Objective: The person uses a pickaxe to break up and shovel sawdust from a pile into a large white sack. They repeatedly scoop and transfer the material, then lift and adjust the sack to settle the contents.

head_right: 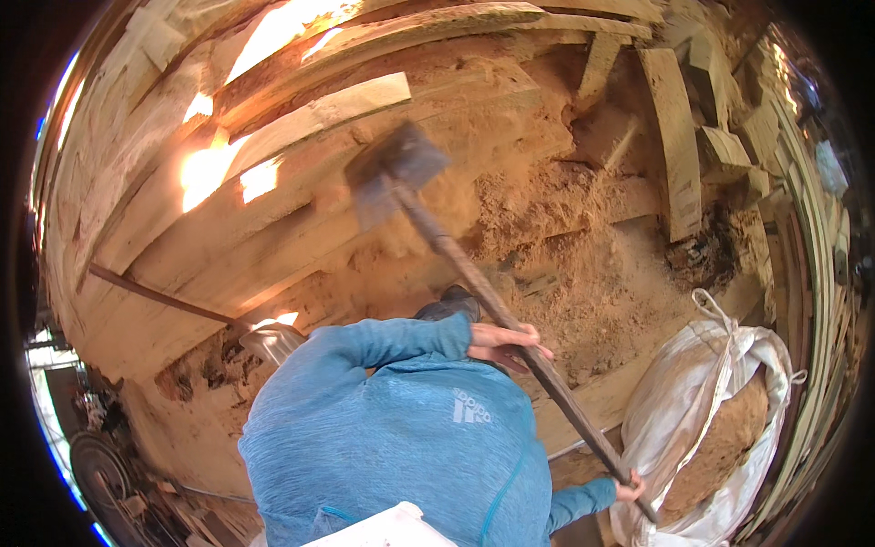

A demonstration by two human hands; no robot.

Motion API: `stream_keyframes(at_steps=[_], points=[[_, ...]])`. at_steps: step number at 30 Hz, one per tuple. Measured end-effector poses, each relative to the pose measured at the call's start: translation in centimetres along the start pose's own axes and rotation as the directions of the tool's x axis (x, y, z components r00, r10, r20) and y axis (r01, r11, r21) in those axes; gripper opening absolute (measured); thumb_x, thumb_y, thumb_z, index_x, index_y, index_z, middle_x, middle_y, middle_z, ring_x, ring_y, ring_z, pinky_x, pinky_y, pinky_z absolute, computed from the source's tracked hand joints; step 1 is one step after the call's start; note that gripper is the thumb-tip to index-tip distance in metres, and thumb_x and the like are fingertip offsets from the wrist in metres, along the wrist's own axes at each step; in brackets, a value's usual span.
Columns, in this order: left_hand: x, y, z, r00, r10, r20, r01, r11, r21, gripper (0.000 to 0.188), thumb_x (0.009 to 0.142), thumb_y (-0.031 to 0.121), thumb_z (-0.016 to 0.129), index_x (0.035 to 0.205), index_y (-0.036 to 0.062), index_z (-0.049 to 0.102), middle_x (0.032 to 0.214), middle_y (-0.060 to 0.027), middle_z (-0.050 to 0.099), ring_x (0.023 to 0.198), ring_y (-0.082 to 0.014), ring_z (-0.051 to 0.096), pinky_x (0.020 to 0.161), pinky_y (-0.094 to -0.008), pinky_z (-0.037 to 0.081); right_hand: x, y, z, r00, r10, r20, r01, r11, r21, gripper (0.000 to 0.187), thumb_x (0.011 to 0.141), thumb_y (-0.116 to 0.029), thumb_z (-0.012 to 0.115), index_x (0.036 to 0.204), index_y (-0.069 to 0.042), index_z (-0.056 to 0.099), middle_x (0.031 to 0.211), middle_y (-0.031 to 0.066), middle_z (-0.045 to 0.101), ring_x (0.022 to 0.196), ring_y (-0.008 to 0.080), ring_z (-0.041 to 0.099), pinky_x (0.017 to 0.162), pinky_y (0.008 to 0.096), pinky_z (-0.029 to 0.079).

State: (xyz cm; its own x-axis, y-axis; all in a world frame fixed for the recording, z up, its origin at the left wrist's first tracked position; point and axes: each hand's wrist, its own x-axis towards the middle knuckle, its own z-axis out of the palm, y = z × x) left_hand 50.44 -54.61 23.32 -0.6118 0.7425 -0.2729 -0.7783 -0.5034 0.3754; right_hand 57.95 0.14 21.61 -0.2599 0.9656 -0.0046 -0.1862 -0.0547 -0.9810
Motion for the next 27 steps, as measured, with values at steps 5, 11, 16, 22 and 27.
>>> stream_keyframes(at_steps=[5, 11, 16, 22, 27], points=[[-5.6, -0.2, -2.1, 0.973, 0.080, -0.218, -0.120, 0.977, -0.176, 0.012, 0.096, 0.031, 0.049, 0.094, 0.0195, 0.048, 0.135, -0.0070, 0.048, 0.129, -0.0221, 0.040, 0.102, -0.0464, 0.038, -3.2, 4.7, 5.1, 0.861, 0.372, 0.346, -0.467, 0.847, 0.253, 0.017, 0.071, -0.011, 0.057, 0.063, -0.009, 0.043, 0.058, 0.0033, 0.041, 0.053, 0.0185, 0.043, 0.054, 0.0325, 0.042], [-1.8, 0.9, -0.5, 0.984, 0.134, -0.113, -0.139, 0.990, -0.036, 0.014, 0.094, 0.032, 0.052, 0.094, 0.0186, 0.050, 0.126, -0.0110, 0.055, 0.123, -0.0201, 0.046, 0.095, -0.0420, 0.045, -1.5, 1.1, 4.9, 0.945, 0.250, 0.210, -0.297, 0.925, 0.236, 0.017, 0.067, -0.011, 0.058, 0.060, -0.009, 0.043, 0.056, 0.0043, 0.044, 0.053, 0.0197, 0.046, 0.057, 0.0350, 0.044], [5.7, 3.6, 1.5, 0.991, 0.125, -0.045, -0.121, 0.988, 0.091, 0.018, 0.091, 0.035, 0.057, 0.093, 0.0176, 0.053, 0.108, -0.0048, 0.065, 0.107, -0.0179, 0.059, 0.089, -0.0389, 0.051, -1.7, -7.3, 1.5, 0.991, -0.131, -0.036, 0.136, 0.958, 0.251, 0.016, 0.061, -0.012, 0.058, 0.053, -0.009, 0.043, 0.052, 0.0071, 0.046, 0.053, 0.0244, 0.053, 0.062, 0.0363, 0.048], [12.4, 2.1, 0.7, 0.984, -0.068, -0.167, 0.021, 0.963, -0.269, 0.020, 0.083, 0.035, 0.069, 0.084, 0.0169, 0.061, 0.084, 0.0017, 0.067, 0.091, -0.0165, 0.065, 0.084, -0.0380, 0.053, -11.0, -14.4, -1.2, 0.965, -0.261, -0.031, 0.252, 0.882, 0.399, 0.015, 0.071, -0.011, 0.052, 0.060, -0.008, 0.042, 0.057, 0.0057, 0.041, 0.054, 0.0204, 0.045, 0.060, 0.0331, 0.042], [11.0, -6.7, -2.8, 0.942, -0.326, -0.084, 0.221, 0.788, -0.574, 0.020, 0.082, 0.030, 0.071, 0.076, 0.0139, 0.061, 0.078, -0.0017, 0.065, 0.088, -0.0197, 0.065, 0.083, -0.0397, 0.053, -17.4, -19.9, -4.6, 0.938, -0.331, 0.106, 0.275, 0.893, 0.355, 0.019, 0.077, -0.009, 0.050, 0.064, -0.011, 0.037, 0.058, 0.0017, 0.034, 0.051, 0.0137, 0.032, 0.055, 0.0289, 0.031]])
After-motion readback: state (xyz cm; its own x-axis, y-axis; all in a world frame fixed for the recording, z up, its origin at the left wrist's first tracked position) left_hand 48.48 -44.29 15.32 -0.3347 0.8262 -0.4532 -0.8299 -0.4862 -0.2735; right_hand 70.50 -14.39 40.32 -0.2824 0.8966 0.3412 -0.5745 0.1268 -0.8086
